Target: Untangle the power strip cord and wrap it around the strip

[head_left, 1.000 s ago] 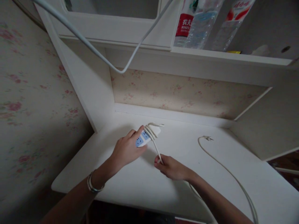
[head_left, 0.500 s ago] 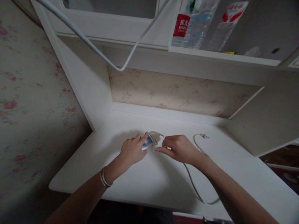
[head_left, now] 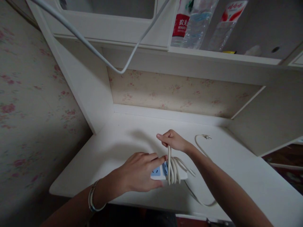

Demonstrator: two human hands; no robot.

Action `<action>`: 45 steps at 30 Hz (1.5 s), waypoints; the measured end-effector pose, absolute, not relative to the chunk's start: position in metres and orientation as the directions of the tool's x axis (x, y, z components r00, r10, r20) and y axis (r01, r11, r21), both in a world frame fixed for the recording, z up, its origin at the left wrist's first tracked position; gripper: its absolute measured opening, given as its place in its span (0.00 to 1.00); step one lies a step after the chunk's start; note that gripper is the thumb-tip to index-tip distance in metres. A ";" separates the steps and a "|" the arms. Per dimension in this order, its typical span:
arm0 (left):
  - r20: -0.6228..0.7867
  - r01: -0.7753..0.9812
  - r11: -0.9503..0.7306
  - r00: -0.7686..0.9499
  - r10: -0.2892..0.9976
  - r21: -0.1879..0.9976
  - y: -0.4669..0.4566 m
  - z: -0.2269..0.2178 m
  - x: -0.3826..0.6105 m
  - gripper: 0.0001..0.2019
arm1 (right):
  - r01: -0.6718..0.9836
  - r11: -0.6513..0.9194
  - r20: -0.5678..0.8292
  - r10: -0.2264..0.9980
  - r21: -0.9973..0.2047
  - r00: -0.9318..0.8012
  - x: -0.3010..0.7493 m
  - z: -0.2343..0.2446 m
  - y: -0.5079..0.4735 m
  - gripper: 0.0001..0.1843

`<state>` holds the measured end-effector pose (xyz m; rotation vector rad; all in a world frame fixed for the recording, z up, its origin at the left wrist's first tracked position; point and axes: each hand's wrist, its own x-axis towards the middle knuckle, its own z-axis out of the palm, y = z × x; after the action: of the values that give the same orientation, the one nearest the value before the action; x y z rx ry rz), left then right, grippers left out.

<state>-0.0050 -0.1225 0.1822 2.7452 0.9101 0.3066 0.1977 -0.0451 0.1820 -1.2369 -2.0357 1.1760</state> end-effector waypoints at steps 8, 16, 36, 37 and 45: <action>0.184 0.545 -0.713 0.723 0.666 0.441 -0.126 0.197 -0.004 0.29 | 0.195 -0.117 -0.181 0.918 -0.974 -0.352 0.187 0.154 -0.052 0.35; 0.108 0.570 -0.644 0.701 0.705 0.511 -0.121 0.197 -0.004 0.29 | 0.110 -0.169 -0.186 0.969 -0.979 -0.164 0.191 0.148 -0.046 0.34; 0.149 0.561 -0.740 0.751 0.643 0.372 -0.130 0.199 0.005 0.26 | 0.050 -0.108 -0.114 0.981 -0.993 -0.154 0.176 0.153 -0.048 0.33; 0.155 0.553 -0.745 0.755 0.638 0.374 -0.130 0.199 0.005 0.26 | 0.051 -0.140 -0.146 0.977 -0.989 -0.153 0.176 0.154 -0.049 0.32; 0.218 0.495 -0.578 0.606 0.765 0.649 -0.125 0.193 -0.006 0.30 | 0.030 -0.173 -0.176 0.961 -0.984 -0.212 0.191 0.145 -0.068 0.31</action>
<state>-0.0062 -0.1250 0.1928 2.2953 0.9929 0.6627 0.1911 -0.0680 0.1454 -1.2385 -1.2880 1.4966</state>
